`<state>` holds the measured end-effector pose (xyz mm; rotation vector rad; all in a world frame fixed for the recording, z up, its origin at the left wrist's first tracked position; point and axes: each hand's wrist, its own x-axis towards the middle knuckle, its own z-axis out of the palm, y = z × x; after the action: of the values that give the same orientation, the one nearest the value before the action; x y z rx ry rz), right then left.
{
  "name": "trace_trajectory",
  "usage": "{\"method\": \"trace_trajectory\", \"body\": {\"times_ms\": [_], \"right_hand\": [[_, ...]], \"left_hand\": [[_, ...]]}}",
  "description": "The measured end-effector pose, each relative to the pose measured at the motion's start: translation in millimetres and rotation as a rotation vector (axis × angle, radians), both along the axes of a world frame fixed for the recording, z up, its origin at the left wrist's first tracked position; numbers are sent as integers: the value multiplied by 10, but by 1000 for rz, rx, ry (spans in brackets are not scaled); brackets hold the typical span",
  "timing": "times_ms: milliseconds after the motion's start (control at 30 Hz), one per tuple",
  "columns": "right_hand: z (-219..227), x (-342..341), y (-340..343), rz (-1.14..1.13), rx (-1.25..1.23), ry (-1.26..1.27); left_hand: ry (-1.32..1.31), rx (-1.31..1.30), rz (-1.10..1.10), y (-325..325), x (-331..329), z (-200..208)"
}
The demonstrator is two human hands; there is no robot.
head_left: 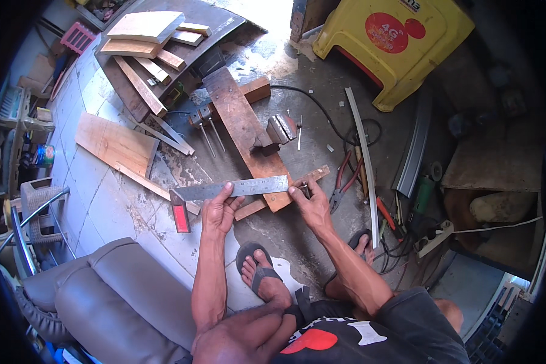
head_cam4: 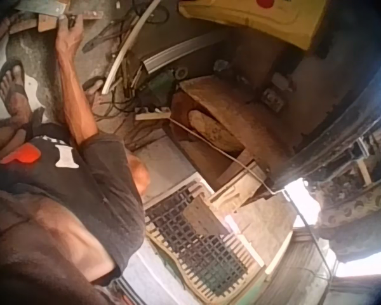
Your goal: The person measures a small piece of wood with a square ruler, marks it with a pencil, and then hammers a nail into it while it is clamped to a larger wooden frame.
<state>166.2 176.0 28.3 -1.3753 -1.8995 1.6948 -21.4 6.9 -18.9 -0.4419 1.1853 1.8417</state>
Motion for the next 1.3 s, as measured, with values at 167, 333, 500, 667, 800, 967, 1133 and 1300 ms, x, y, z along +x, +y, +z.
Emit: {"method": "trace_trajectory", "body": {"times_ms": [167,333,500,667,800,967,1133,1300], "right_hand": [[-31,10,2,0,4,5],[-29,5,-4,-4,-2,3],[-37,11,8,0,7,4],[-1,-5,7,4,-5,-23],[9,-27,7,-15,14,-32],[-11,-40,5,-35,31,-56],[-60,-20,19,-28,31,-55],[-34,-29,23,-20,20,-74]], "left_hand": [[6,2,4,19,13,15],[10,-16,0,28,12,37],[11,-4,-18,37,24,36],[11,-23,0,24,18,-2],[-13,3,13,66,39,45],[14,32,30,43,43,4],[-3,35,33,72,62,51],[10,25,41,89,71,75]]}}
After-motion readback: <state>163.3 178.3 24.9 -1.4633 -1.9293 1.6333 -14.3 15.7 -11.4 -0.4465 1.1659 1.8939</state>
